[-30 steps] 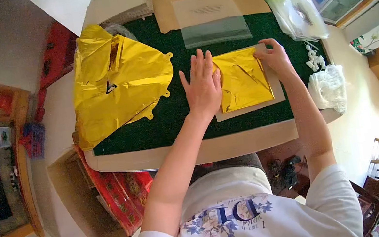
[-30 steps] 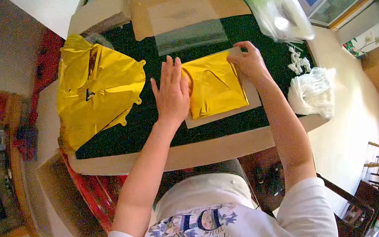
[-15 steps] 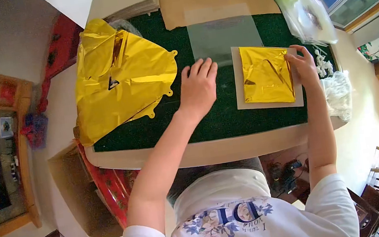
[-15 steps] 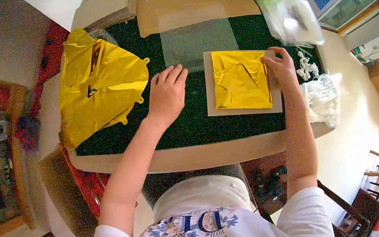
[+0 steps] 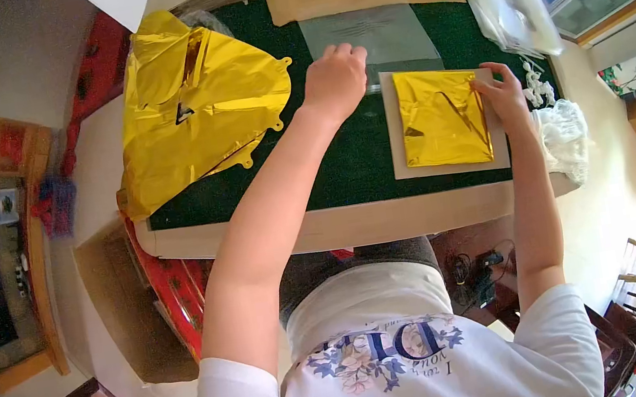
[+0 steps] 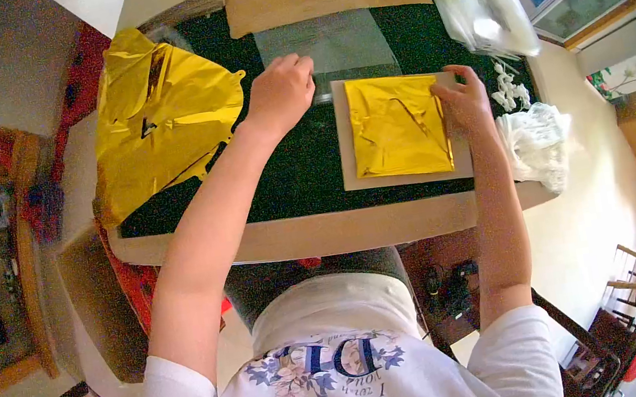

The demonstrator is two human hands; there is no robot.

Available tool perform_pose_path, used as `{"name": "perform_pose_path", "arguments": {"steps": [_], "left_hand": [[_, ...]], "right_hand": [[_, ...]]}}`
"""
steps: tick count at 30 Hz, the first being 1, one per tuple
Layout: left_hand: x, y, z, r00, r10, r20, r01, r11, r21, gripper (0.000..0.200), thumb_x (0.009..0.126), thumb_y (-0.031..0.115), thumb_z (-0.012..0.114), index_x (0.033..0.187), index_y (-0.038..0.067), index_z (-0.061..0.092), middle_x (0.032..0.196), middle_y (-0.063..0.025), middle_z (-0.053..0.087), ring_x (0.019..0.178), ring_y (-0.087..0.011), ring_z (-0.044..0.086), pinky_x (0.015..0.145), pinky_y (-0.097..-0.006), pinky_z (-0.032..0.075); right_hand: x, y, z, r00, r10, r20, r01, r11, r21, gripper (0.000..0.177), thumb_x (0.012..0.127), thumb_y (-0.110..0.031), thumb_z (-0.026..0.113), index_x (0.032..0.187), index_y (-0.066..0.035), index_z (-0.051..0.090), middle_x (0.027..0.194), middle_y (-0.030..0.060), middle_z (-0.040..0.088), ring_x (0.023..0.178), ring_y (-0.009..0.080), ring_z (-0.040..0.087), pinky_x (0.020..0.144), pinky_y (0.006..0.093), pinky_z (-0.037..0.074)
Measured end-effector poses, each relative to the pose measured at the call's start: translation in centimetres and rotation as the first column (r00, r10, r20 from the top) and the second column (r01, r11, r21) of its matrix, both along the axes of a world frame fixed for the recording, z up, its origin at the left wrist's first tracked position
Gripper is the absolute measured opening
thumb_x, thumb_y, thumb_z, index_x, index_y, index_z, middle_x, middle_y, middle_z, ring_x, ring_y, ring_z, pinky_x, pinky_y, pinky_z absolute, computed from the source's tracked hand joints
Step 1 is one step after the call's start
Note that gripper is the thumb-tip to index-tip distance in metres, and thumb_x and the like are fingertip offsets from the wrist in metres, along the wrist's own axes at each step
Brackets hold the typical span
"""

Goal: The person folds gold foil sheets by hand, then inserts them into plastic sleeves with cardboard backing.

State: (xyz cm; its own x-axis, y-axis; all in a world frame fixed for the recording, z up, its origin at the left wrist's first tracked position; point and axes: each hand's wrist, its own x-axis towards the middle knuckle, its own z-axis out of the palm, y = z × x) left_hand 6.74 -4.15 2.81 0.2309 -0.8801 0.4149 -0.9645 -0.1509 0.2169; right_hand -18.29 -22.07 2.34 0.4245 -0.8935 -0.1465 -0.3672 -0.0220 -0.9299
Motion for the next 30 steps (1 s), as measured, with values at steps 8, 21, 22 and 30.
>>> {"name": "perform_pose_path", "arguments": {"steps": [8,21,22,30], "left_hand": [[-1.1,1.3,0.0,1.0,-0.015,-0.002,0.015,1.0,-0.023,0.009,0.082,0.014,0.06,0.082,0.006,0.057,0.086,-0.0099,0.059,0.087,-0.0286,0.06,0.069,-0.0399,0.053],[-1.2,0.1,-0.5,0.993,-0.087,-0.074,0.083,0.995,-0.06,0.031,0.079,0.013,0.061,0.11,0.006,0.062,0.11,-0.0134,0.063,0.105,-0.0304,0.058,0.09,-0.0412,0.049],[-1.2,-0.4,-1.0,0.989,-0.117,-0.085,0.109,0.989,-0.096,0.034,0.08,0.013,0.061,0.114,0.007,0.062,0.115,-0.0139,0.063,0.109,-0.0309,0.058,0.093,-0.0413,0.048],[-1.9,-1.8,-2.3,0.989,-0.106,-0.104,0.104,0.994,-0.024,0.029,0.09,0.015,0.054,0.115,0.013,0.066,0.122,-0.0142,0.062,0.118,-0.0331,0.054,0.099,-0.0426,0.045]], "right_hand": [[5.1,2.7,-0.6,0.989,-0.039,-0.145,0.012,0.982,-0.188,0.051,0.075,-0.014,0.075,0.12,-0.002,0.052,0.097,0.0173,0.067,0.087,0.0245,0.065,0.077,0.0338,0.051],[1.5,5.5,-0.2,0.947,-0.022,-0.32,-0.105,0.922,-0.372,0.04,0.077,-0.008,0.066,0.115,-0.003,0.057,0.084,0.0118,0.068,0.077,0.0224,0.066,0.072,0.0325,0.052],[1.7,5.7,0.0,0.951,-0.036,-0.308,-0.087,0.923,-0.375,0.033,0.076,-0.006,0.065,0.109,-0.003,0.062,0.083,0.0118,0.068,0.077,0.0237,0.066,0.072,0.0327,0.052],[2.8,6.0,0.3,0.952,0.019,-0.305,-0.121,0.941,-0.318,0.03,0.078,-0.002,0.064,0.107,-0.004,0.067,0.075,0.004,0.065,0.066,0.0101,0.058,0.063,0.0246,0.048]]}}
